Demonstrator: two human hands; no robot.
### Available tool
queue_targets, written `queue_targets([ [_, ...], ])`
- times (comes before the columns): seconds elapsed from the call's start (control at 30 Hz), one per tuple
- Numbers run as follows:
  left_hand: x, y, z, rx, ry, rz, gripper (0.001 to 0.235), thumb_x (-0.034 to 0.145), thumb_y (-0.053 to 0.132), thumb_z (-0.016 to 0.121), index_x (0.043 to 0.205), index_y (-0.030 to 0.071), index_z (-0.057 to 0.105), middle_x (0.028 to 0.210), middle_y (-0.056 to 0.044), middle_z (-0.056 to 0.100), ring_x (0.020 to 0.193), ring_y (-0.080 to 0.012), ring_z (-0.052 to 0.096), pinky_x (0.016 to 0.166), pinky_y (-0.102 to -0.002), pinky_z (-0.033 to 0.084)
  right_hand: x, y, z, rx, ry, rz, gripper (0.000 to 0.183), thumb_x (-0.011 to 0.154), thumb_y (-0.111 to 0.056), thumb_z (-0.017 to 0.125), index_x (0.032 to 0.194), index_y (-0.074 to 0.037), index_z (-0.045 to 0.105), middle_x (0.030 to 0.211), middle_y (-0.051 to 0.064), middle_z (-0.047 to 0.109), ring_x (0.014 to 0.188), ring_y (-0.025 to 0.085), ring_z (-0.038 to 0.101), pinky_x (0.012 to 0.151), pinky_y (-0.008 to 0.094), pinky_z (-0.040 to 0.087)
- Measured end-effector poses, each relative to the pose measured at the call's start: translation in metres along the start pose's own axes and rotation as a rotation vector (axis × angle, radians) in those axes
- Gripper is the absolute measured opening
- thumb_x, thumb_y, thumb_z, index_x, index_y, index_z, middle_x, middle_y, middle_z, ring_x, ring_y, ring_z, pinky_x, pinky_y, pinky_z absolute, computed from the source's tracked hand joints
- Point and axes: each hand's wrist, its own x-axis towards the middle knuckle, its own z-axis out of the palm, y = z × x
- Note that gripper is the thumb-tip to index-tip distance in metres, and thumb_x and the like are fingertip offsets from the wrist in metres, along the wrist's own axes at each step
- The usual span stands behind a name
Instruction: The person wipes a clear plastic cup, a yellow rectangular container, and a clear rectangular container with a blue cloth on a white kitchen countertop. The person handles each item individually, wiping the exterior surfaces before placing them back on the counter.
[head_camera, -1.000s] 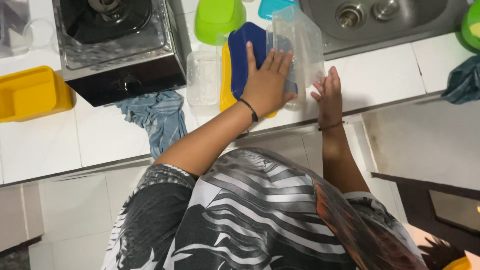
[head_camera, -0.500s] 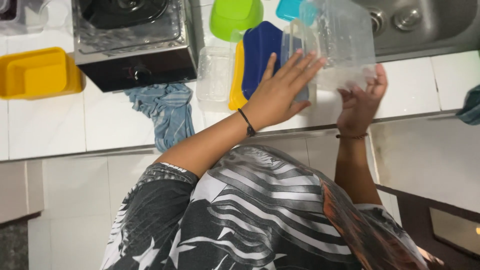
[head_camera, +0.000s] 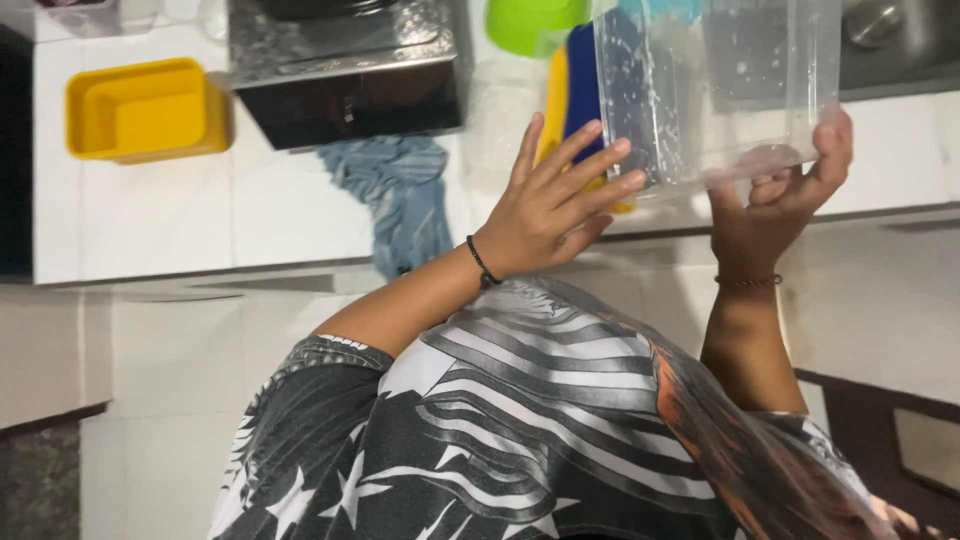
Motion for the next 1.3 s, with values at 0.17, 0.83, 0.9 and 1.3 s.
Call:
queue_targets([
  [0.17, -0.065, -0.023, -0.081, -0.009, 0.198, 0.037, 0.094, 0.089, 0.038, 0.09, 0.161, 0.036, 0.03, 0.166, -0.013, 0.028, 0.16, -0.027, 0.024, 0.131, -0.066, 0.008, -0.016, -0.072, 0.055, 0.056, -0.133, 0.046, 0.084, 0.091, -0.005, 0.084, 0.156, -0.008, 0.032, 0.159, 0.009, 0.038, 0.139, 0.022, 0.049, 0.109, 0.035, 0.051],
  [0.83, -0.348, -0.082, -0.183, -0.888, 0.942, -1.169, 0.052, 0.101, 0.048, 0.061, 0.133, 0.007, 0.051, 0.122, -0.015, 0.068, 0.107, -0.0254, 0.07, 0.089, -0.039, 0.057, -0.089, -0.156, 0.307, -0.5, -0.714, -0.302, 0.072, 0.065, -0.045, 0.084, 0.125, -0.008, 0.068, 0.131, 0.022, 0.061, 0.114, 0.043, 0.058, 0.087, 0.054, 0.042],
  [0.9, -0.355, -0.093, -0.176, -0.849, 1.051, -1.174, 0.049, 0.101, 0.044, 0.063, 0.131, 0.007, 0.051, 0.122, -0.013, 0.068, 0.106, -0.0234, 0.07, 0.088, -0.036, 0.056, -0.097, -0.145, 0.307, -0.386, -0.743, -0.204, 0.037, 0.075, -0.018, 0.082, 0.11, -0.009, 0.071, 0.125, 0.013, 0.069, 0.113, 0.037, 0.062, 0.093, 0.049, 0.048],
  [1.3, -0.341, -0.129, -0.143, -0.681, 1.065, -0.991, 0.057, 0.102, 0.037, 0.067, 0.138, -0.002, 0.047, 0.129, -0.021, 0.067, 0.114, -0.028, 0.07, 0.101, -0.038, 0.056, -0.06, -0.081, 0.293, 0.53, -0.566, 0.37, 0.012, 0.105, 0.001, 0.062, 0.112, -0.003, 0.052, 0.101, -0.002, 0.058, 0.088, 0.006, 0.052, 0.085, 0.021, 0.048],
])
